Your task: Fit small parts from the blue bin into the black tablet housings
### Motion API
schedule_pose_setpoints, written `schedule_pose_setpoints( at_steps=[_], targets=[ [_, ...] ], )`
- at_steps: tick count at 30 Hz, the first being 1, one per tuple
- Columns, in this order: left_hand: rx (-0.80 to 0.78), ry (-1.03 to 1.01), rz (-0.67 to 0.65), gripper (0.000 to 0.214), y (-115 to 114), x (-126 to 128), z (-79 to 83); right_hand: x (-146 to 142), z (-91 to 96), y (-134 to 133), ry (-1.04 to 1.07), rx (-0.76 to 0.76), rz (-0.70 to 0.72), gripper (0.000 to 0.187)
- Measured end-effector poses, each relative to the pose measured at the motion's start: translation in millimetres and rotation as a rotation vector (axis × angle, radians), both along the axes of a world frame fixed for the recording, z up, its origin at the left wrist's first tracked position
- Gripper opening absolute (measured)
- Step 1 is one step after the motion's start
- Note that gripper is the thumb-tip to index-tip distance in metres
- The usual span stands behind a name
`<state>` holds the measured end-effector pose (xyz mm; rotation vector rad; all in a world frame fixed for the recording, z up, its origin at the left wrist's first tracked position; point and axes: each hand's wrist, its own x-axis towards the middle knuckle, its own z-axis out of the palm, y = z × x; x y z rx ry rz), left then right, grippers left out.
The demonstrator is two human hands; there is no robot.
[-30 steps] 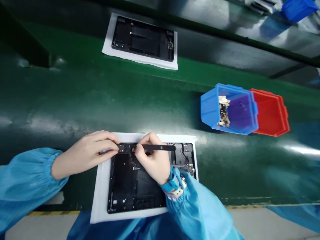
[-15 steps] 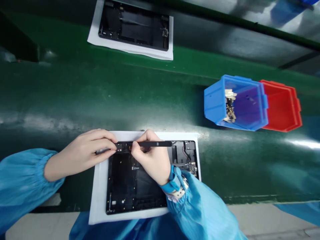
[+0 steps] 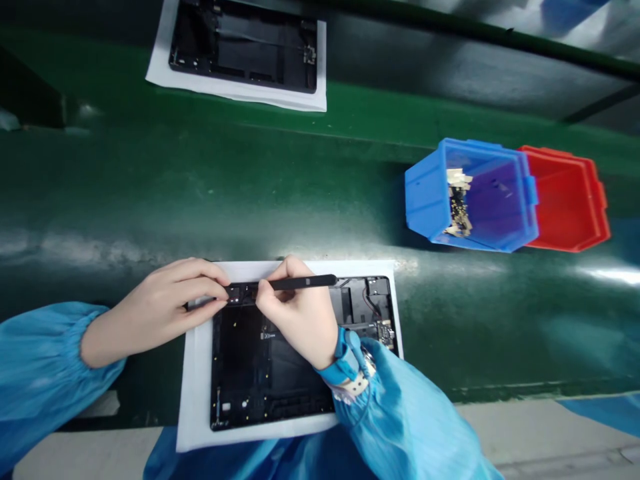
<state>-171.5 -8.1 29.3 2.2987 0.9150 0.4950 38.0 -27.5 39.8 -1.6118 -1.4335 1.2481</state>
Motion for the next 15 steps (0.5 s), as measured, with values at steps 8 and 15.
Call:
schedule_pose_setpoints(
  at_steps=[8, 15],
  targets=[
    [-0.001, -0.001, 0.002, 0.013, -0.4, 0.1, 0.3, -0.3, -0.7, -0.5, -0.006, -0.002, 0.006, 0.015],
    [-0.008, 0.015, 0.015, 0.013, -0.5, 0.8, 0.7, -0.9, 0.7, -0.2, -0.045, 0.006, 0.032, 0.014]
  ],
)
